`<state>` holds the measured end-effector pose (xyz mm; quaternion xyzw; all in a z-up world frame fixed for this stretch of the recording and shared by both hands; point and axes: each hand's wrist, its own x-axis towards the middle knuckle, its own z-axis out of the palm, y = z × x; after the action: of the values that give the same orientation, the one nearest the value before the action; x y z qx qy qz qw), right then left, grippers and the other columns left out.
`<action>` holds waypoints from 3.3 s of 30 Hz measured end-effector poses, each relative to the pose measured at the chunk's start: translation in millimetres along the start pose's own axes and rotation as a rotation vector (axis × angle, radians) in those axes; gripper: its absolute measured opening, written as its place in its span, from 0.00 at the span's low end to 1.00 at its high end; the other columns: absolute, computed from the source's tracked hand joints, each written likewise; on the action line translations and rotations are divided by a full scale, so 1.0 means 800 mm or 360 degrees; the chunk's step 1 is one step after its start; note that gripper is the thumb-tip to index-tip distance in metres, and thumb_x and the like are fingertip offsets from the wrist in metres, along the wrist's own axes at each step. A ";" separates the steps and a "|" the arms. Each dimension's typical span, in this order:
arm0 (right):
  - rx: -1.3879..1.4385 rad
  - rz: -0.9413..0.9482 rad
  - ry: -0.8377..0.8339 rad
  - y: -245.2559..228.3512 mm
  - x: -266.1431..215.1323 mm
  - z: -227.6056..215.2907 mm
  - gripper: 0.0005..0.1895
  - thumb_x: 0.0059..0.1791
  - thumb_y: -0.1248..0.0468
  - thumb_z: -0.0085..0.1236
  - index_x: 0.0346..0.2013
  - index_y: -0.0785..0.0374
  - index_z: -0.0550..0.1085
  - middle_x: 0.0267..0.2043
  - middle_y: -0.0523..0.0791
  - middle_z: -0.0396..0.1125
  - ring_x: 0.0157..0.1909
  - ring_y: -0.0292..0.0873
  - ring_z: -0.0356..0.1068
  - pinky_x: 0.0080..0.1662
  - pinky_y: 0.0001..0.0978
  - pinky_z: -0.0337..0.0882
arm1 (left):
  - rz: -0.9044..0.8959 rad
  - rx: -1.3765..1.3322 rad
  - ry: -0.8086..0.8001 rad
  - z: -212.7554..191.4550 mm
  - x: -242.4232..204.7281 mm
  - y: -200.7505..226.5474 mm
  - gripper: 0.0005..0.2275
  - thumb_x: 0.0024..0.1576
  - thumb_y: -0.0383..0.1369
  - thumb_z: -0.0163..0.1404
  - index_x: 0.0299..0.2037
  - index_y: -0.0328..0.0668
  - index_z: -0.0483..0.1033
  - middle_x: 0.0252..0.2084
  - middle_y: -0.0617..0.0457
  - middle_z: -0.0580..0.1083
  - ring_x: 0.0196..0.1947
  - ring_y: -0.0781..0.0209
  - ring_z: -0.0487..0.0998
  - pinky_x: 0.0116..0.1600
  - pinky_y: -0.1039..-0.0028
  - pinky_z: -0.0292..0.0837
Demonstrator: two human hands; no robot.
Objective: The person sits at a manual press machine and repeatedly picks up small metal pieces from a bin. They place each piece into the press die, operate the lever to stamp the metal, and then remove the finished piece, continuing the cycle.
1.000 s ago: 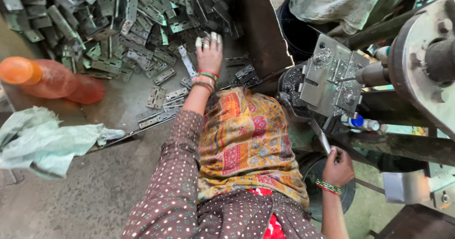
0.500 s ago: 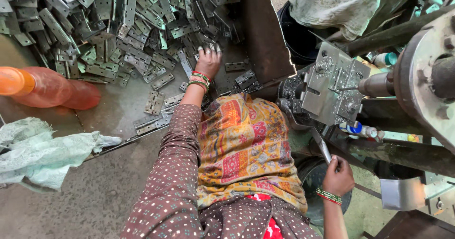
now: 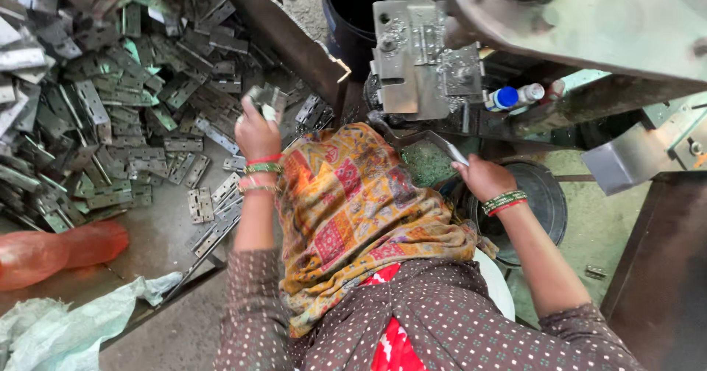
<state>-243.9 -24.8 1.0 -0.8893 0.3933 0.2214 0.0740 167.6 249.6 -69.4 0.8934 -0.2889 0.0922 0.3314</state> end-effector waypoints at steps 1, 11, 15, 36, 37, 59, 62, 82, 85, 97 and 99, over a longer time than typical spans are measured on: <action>0.0014 -0.0001 -0.0031 -0.001 0.002 -0.002 0.29 0.56 0.38 0.40 0.42 0.63 0.71 0.32 0.57 0.74 0.34 0.63 0.75 0.37 0.59 0.73 | -0.0002 -0.0031 -0.0009 -0.018 -0.004 0.035 0.22 0.54 0.27 0.53 0.59 0.29 0.66 0.35 0.36 0.75 0.37 0.34 0.76 0.44 0.48 0.69; 0.0158 -0.0125 0.0027 0.000 0.006 -0.003 0.29 0.54 0.39 0.46 0.41 0.65 0.73 0.35 0.58 0.75 0.38 0.63 0.76 0.40 0.56 0.74 | 0.0342 -0.0098 -0.0326 0.031 -0.030 0.309 0.19 0.62 0.31 0.48 0.64 0.49 0.71 0.57 0.47 0.74 0.53 0.45 0.75 0.57 0.54 0.70; 0.0235 -0.0087 0.0130 -0.007 -0.004 -0.008 0.27 0.53 0.41 0.51 0.40 0.65 0.74 0.34 0.58 0.75 0.38 0.63 0.76 0.41 0.56 0.74 | 0.0737 0.0422 -0.0225 0.078 -0.072 0.343 0.21 0.56 0.37 0.48 0.60 0.43 0.73 0.62 0.50 0.71 0.63 0.51 0.70 0.67 0.48 0.61; 0.0264 -0.0053 0.0045 -0.019 -0.005 -0.030 0.28 0.51 0.40 0.53 0.35 0.65 0.78 0.34 0.58 0.74 0.37 0.61 0.76 0.40 0.53 0.75 | 0.0644 0.0417 -0.0361 0.150 -0.041 0.346 0.13 0.61 0.35 0.44 0.50 0.46 0.80 0.65 0.55 0.70 0.63 0.53 0.70 0.70 0.51 0.56; 0.0255 -0.0074 0.0077 -0.019 -0.004 -0.028 0.28 0.51 0.40 0.53 0.34 0.65 0.77 0.33 0.58 0.74 0.37 0.61 0.76 0.40 0.53 0.75 | 0.0652 0.0430 -0.0364 0.149 -0.041 0.345 0.13 0.61 0.35 0.44 0.49 0.46 0.81 0.65 0.55 0.70 0.63 0.54 0.70 0.72 0.51 0.55; 0.0454 -0.0170 0.0105 0.011 0.017 0.074 0.23 0.50 0.47 0.57 0.41 0.67 0.71 0.32 0.59 0.73 0.35 0.64 0.74 0.39 0.58 0.73 | 0.0597 0.0257 -0.0379 0.140 -0.037 0.341 0.11 0.58 0.32 0.46 0.47 0.44 0.80 0.61 0.53 0.72 0.59 0.52 0.73 0.61 0.55 0.64; 0.0391 -0.0133 0.0095 0.010 0.015 0.069 0.24 0.50 0.46 0.57 0.40 0.66 0.72 0.33 0.60 0.73 0.37 0.64 0.74 0.40 0.57 0.73 | 0.0616 0.0263 -0.0328 0.138 -0.035 0.346 0.11 0.57 0.34 0.47 0.44 0.45 0.80 0.62 0.53 0.72 0.59 0.52 0.73 0.61 0.55 0.64; 0.0573 -0.0197 0.0114 0.014 0.023 0.076 0.24 0.50 0.48 0.60 0.40 0.68 0.71 0.30 0.58 0.72 0.32 0.60 0.74 0.36 0.53 0.73 | 0.0673 0.0313 -0.0337 0.168 0.004 0.348 0.10 0.60 0.32 0.46 0.41 0.43 0.82 0.52 0.53 0.75 0.52 0.54 0.76 0.61 0.57 0.66; 0.0698 -0.0139 0.0246 0.004 0.004 0.110 0.19 0.50 0.51 0.58 0.40 0.66 0.72 0.31 0.57 0.73 0.32 0.60 0.74 0.36 0.54 0.73 | 0.0726 0.0280 -0.0280 0.167 0.003 0.343 0.09 0.57 0.31 0.47 0.39 0.43 0.82 0.55 0.53 0.75 0.52 0.55 0.76 0.58 0.58 0.66; 0.0380 -0.0158 0.0026 0.013 0.032 0.068 0.28 0.48 0.43 0.61 0.40 0.67 0.71 0.33 0.60 0.72 0.37 0.65 0.74 0.40 0.57 0.72 | 0.0730 0.0136 -0.0298 0.139 -0.014 0.337 0.10 0.60 0.35 0.47 0.42 0.42 0.81 0.55 0.52 0.75 0.52 0.53 0.75 0.60 0.57 0.63; 0.0356 -0.0166 0.0003 0.016 0.036 0.066 0.28 0.47 0.42 0.61 0.39 0.66 0.72 0.34 0.59 0.72 0.37 0.64 0.74 0.40 0.56 0.73 | 0.0716 0.0149 -0.0339 0.137 -0.017 0.337 0.10 0.60 0.34 0.47 0.41 0.42 0.81 0.54 0.53 0.75 0.53 0.53 0.76 0.62 0.57 0.63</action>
<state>-254.0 -36.1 -58.5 -0.8948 0.3690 0.1711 0.1839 -1.7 19.5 -12.6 0.8256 -0.5092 0.0824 0.2286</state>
